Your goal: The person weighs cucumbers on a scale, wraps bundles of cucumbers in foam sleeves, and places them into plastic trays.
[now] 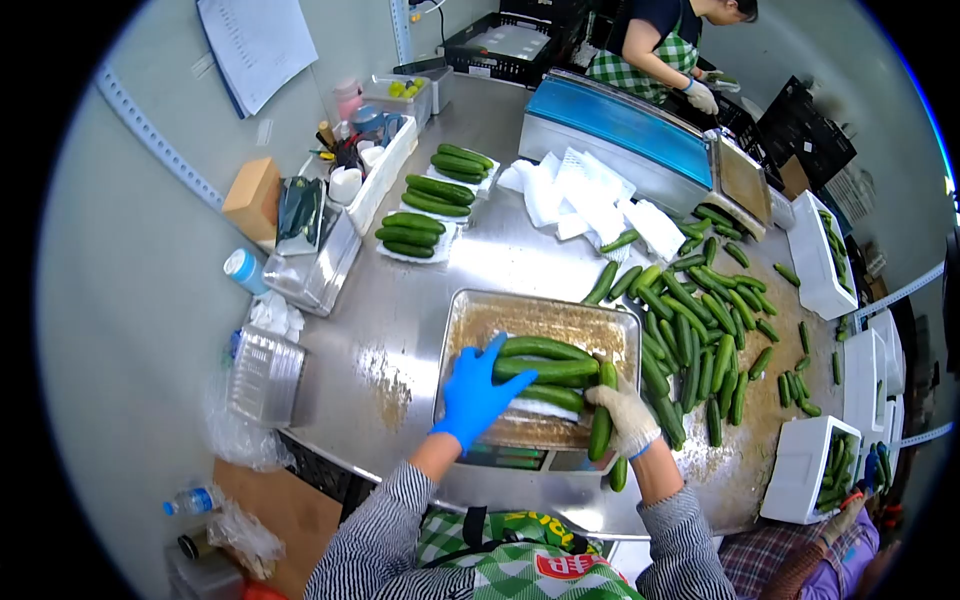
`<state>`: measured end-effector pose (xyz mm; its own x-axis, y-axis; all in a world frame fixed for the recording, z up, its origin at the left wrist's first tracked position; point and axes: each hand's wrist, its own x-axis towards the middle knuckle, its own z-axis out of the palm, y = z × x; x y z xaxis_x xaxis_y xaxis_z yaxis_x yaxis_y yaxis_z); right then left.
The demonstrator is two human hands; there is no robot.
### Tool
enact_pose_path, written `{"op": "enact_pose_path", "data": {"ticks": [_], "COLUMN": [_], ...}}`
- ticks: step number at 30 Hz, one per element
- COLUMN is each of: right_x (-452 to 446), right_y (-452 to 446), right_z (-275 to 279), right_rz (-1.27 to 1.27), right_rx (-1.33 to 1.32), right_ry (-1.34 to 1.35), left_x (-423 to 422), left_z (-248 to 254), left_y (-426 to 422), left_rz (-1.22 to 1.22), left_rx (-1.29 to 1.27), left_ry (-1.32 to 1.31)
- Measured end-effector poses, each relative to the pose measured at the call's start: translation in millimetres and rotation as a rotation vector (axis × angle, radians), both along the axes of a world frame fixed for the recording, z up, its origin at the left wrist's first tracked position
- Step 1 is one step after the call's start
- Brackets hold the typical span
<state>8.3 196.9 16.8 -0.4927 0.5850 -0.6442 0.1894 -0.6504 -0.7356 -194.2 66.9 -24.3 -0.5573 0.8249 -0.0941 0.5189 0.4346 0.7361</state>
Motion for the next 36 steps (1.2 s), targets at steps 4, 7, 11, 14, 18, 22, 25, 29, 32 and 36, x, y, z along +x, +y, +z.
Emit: {"op": "enact_pose_path", "data": {"ticks": [4,7,11,14,18,22,25,29,32,36], "right_x": [-20,-50,-151,-229,-299,-325,-333,-336,-323,-288], "right_y": [-8,-3,-3,-1,-13,-22,-26,-36,-54,-92], "right_z": [10,4,37,22,-20,-70,-116,-121,-94,-41], "right_rz": [-0.042,0.055,0.169,0.277,0.238,0.075,0.052,0.068,0.117,0.171], "right_rx": [0.01,0.108,0.106,0.139,0.059,-0.098,-0.051,0.085,0.137,0.121], "right_ry": [0.024,0.081,0.199,0.2,0.2,0.164,0.092,-0.114,-0.213,-0.193], "left_x": [-12,-53,-154,-229,-284,-281,-285,-289,-294,-287], "left_z": [1,13,16,13,-27,-42,-78,-109,-112,-86], "left_y": [-1,-7,-22,-32,-49,-46,-41,-38,-38,-35], "left_rz": [0.061,0.084,0.148,0.183,0.201,0.18,0.208,0.156,0.118,0.113], "left_rx": [0.121,0.232,0.403,0.44,0.437,0.243,0.187,0.148,0.127,-0.158], "left_ry": [0.015,0.02,-0.036,-0.04,0.027,0.213,0.11,0.097,0.034,0.265]}}
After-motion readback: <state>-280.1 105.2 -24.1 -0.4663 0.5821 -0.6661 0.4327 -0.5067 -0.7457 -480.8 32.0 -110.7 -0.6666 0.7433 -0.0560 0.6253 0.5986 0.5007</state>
